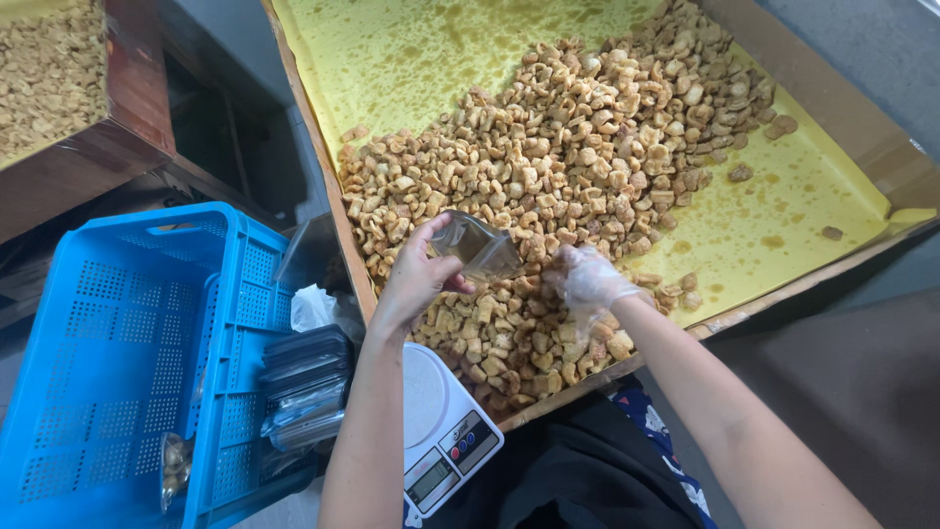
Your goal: The person uses their hands to scoop snack pieces from a large pile on a tray into a small silver pouch, placing the pouch on a digital scale to check the weight. After weighing, the person puts the filled pouch into a blue plastic crate and repeats the process with another pouch.
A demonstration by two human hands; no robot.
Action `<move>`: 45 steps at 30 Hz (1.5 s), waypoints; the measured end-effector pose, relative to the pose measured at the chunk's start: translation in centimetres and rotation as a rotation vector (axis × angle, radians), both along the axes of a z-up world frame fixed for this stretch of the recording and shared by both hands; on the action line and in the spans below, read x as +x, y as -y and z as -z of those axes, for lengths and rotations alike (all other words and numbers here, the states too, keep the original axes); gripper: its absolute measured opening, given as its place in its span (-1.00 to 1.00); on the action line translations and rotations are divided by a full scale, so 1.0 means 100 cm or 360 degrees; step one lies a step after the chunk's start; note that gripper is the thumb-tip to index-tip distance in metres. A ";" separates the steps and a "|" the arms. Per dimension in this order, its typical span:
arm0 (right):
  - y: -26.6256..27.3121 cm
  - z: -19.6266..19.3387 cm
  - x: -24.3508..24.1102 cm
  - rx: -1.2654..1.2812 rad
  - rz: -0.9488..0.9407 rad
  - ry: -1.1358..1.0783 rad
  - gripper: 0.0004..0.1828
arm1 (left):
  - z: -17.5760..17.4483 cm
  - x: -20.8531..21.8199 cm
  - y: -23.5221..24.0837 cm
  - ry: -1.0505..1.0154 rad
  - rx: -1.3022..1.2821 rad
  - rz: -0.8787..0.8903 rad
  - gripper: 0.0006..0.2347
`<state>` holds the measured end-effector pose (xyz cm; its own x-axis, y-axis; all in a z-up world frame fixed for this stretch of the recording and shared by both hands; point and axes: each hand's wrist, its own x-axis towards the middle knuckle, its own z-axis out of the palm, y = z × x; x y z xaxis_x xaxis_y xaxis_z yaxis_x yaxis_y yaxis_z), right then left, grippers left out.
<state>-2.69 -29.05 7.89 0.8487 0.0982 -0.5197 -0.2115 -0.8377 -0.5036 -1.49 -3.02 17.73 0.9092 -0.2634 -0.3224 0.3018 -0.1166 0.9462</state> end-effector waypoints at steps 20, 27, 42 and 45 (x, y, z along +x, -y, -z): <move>-0.006 -0.088 0.032 0.2640 0.1020 -0.0269 -0.53 | 0.008 0.008 -0.006 -0.0043 -0.0180 0.0130 -0.30; -0.046 -0.128 0.055 0.2111 0.0344 0.0425 -0.55 | 0.003 0.018 0.022 -0.0054 -0.0149 0.0131 -0.35; -0.029 -0.170 0.024 0.1204 0.0261 0.0442 -0.48 | -0.002 0.019 0.006 -0.0020 -0.0084 0.0021 -0.35; -0.008 -0.147 0.013 0.0679 0.0150 0.0625 -0.49 | -0.003 0.018 -0.003 -0.0003 -0.0039 0.0051 -0.33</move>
<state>-1.40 -28.21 22.60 0.9849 0.1441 -0.0957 -0.0048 -0.5304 -0.8477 0.29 -2.76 18.05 0.8995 -0.3005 -0.3171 0.2999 -0.1028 0.9484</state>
